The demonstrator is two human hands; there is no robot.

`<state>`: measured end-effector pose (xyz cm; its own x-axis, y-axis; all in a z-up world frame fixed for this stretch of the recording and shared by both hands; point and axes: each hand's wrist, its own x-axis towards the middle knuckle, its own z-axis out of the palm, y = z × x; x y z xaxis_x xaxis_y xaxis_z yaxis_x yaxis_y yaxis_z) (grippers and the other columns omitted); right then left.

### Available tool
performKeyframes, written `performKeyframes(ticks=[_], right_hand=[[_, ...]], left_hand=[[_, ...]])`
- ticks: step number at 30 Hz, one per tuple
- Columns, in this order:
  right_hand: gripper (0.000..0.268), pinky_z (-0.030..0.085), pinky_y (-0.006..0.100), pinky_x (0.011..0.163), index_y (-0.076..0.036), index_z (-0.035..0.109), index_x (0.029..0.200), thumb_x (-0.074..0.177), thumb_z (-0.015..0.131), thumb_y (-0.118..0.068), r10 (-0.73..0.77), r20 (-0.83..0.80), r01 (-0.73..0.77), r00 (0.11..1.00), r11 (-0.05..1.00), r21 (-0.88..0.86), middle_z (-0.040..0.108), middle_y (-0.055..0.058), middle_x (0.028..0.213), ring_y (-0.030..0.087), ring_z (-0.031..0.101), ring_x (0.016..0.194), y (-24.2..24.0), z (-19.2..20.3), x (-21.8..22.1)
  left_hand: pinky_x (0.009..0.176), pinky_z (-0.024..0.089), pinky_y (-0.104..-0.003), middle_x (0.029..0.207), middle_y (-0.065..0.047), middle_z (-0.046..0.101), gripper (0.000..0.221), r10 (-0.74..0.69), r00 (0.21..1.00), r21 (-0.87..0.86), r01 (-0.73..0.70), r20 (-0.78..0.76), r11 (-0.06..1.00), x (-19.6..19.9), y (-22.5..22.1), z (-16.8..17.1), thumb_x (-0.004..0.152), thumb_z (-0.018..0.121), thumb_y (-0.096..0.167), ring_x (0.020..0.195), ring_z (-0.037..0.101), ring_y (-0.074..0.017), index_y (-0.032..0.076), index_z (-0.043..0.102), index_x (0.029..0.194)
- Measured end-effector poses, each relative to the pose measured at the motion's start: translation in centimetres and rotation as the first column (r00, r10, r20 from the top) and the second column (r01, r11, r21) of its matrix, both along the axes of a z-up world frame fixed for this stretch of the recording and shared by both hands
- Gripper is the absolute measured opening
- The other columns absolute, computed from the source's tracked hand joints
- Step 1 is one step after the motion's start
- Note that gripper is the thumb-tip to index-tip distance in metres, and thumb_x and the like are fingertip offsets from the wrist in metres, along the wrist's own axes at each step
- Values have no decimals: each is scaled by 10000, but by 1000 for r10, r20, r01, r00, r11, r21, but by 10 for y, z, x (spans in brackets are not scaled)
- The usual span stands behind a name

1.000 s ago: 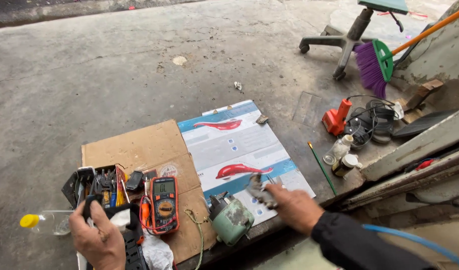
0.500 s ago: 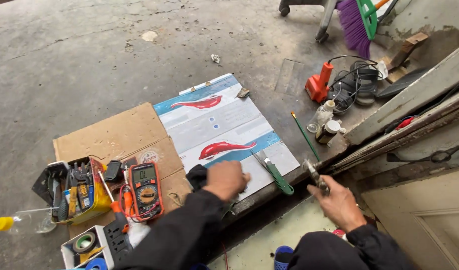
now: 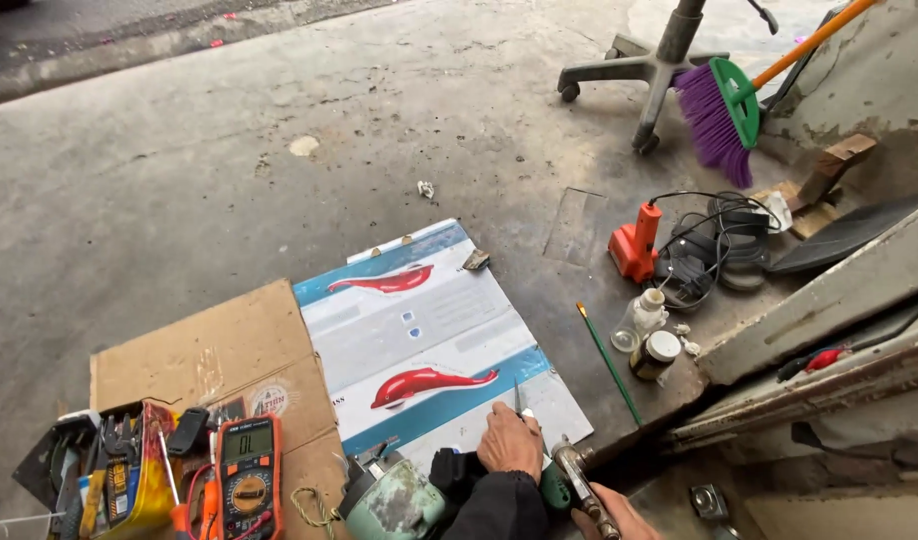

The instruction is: Testing a motor with a multimeter and polishing its exterior housing with a cloth and cleaning solution.

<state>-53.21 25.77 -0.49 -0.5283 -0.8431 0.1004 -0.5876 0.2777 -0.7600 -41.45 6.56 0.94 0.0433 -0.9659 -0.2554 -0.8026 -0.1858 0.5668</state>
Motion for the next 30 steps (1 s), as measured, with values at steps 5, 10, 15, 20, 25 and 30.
performKeyframes(ticks=[5, 10, 15, 20, 25, 30], right_hand=[[473, 675, 244, 742, -167, 867, 1186, 720, 950, -175, 30, 2, -29, 1000, 994, -109, 928, -9, 913, 89, 876, 788, -9, -6, -7], [432, 638, 316, 697, -220, 838, 1278, 853, 876, -290, -166, 82, 149, 983, 972, 180, 886, 21, 838, 167, 807, 692, 10, 103, 21], [402, 500, 343, 620, -254, 805, 1327, 942, 813, -371, -102, 106, 63, 989, 945, 321, 709, 35, 650, 178, 643, 602, 14, 140, 29], [424, 571, 334, 637, -237, 785, 1332, 920, 837, -320, -112, 79, 88, 991, 962, 258, 814, 25, 775, 165, 705, 628, 14, 147, 35], [453, 674, 323, 701, -255, 754, 1355, 912, 833, -308, -76, 32, 68, 997, 976, 208, 907, -36, 1044, 134, 841, 784, 14, 148, 34], [459, 642, 302, 670, -285, 758, 1350, 905, 848, -347, -40, 69, 24, 997, 977, 211, 893, -70, 1030, 114, 780, 714, 15, 134, 34]], left_hand=[[801, 594, -522, 1077, -125, 609, 332, -38, 999, -140, 38, 1, 989, 7, -6, -16, 1030, 697, 405, 854, 728, -360, 106, 569, 1095], [759, 566, -608, 885, -184, 741, 296, -72, 991, -253, 42, -109, 967, 35, 2, 8, 1022, 661, 340, 778, 726, -476, 86, 514, 1061], [824, 576, -533, 878, -110, 811, 407, 31, 990, -116, -47, -135, 992, 59, -1, 51, 1016, 650, 257, 834, 789, -407, 159, 409, 1329], [874, 592, -537, 935, -172, 816, 686, -32, 994, 13, 34, -106, 999, 35, 39, 52, 982, 733, 436, 907, 799, -433, 105, 357, 1452], [837, 615, -483, 961, -133, 816, 1040, -52, 998, 158, 55, -24, 986, 10, 52, 35, 876, 885, 561, 884, 815, -368, 67, 254, 1539], [879, 611, -526, 1065, -172, 752, 744, -154, 988, 18, 154, -19, 988, 5, 46, 17, 906, 786, 378, 921, 786, -427, 55, 380, 1440]])
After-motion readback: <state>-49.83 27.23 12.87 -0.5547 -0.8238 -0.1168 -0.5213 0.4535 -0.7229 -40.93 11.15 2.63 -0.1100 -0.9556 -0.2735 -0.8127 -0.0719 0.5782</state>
